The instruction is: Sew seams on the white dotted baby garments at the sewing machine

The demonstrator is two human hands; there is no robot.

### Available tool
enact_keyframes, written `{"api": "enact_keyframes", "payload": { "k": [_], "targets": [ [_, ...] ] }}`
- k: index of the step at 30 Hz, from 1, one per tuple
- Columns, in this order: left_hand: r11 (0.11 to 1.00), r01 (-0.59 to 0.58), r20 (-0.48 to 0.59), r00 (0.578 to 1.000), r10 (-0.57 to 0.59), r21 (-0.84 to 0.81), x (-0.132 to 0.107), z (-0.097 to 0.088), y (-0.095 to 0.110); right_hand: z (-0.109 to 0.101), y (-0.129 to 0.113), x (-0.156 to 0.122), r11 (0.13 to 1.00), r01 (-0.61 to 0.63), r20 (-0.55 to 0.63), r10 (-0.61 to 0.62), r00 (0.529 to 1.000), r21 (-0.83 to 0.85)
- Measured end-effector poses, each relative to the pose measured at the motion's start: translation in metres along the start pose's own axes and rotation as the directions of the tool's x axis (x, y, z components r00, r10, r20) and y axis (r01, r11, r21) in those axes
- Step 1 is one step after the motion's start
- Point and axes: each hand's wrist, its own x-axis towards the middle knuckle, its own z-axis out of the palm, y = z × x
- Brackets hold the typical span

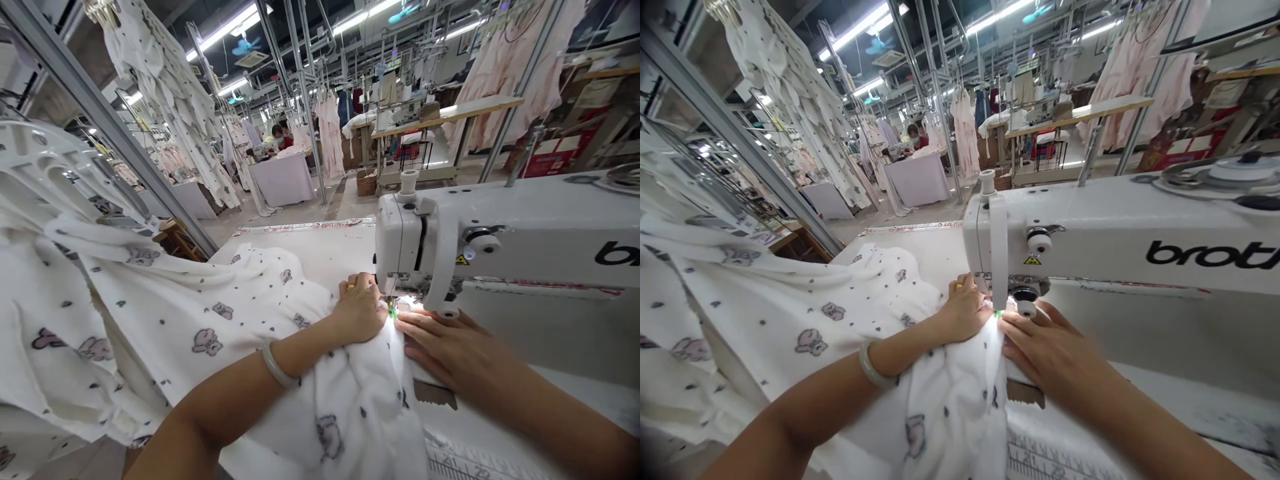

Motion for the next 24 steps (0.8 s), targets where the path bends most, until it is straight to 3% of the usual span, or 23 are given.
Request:
{"api": "enact_keyframes", "payload": {
  "k": [11, 15, 18, 20, 21, 23, 24],
  "targets": [
    [0.998, 0.022, 0.022, 0.999, -0.023, 0.062, 0.012, 0.001, -0.006, -0.003, 0.002, -0.003, 0.997, -0.059, 0.041, 0.057, 0.998, 0.048],
    [0.997, 0.002, 0.062, 0.998, -0.007, 0.080, 0.012, -0.016, -0.006, -0.008, 0.010, -0.005, 0.997, -0.004, 0.043, 0.001, 0.999, 0.079],
    [0.996, -0.045, 0.083, 0.996, 0.039, 0.074, -0.015, -0.039, 0.002, -0.017, 0.012, -0.005, 0.977, 0.092, 0.100, -0.112, 0.989, 0.192],
    [0.986, -0.158, 0.032, 0.987, 0.156, 0.059, -0.047, -0.050, 0.009, -0.024, 0.003, -0.005, 0.943, 0.199, 0.100, -0.233, 0.967, 0.266],
    [0.966, -0.253, 0.006, 0.967, 0.253, 0.051, -0.065, -0.052, 0.011, -0.026, -0.005, -0.005, 0.924, 0.260, 0.084, -0.293, 0.952, 0.280],
    [0.892, -0.450, 0.058, 0.892, 0.448, 0.039, -0.099, -0.050, 0.014, -0.028, -0.025, -0.005, 0.889, 0.374, 0.050, -0.400, 0.915, 0.264],
    [0.870, -0.491, 0.085, 0.869, 0.487, 0.039, -0.114, -0.046, 0.013, -0.028, -0.036, -0.005, 0.874, 0.422, 0.031, -0.441, 0.897, 0.239]
  ]
}}
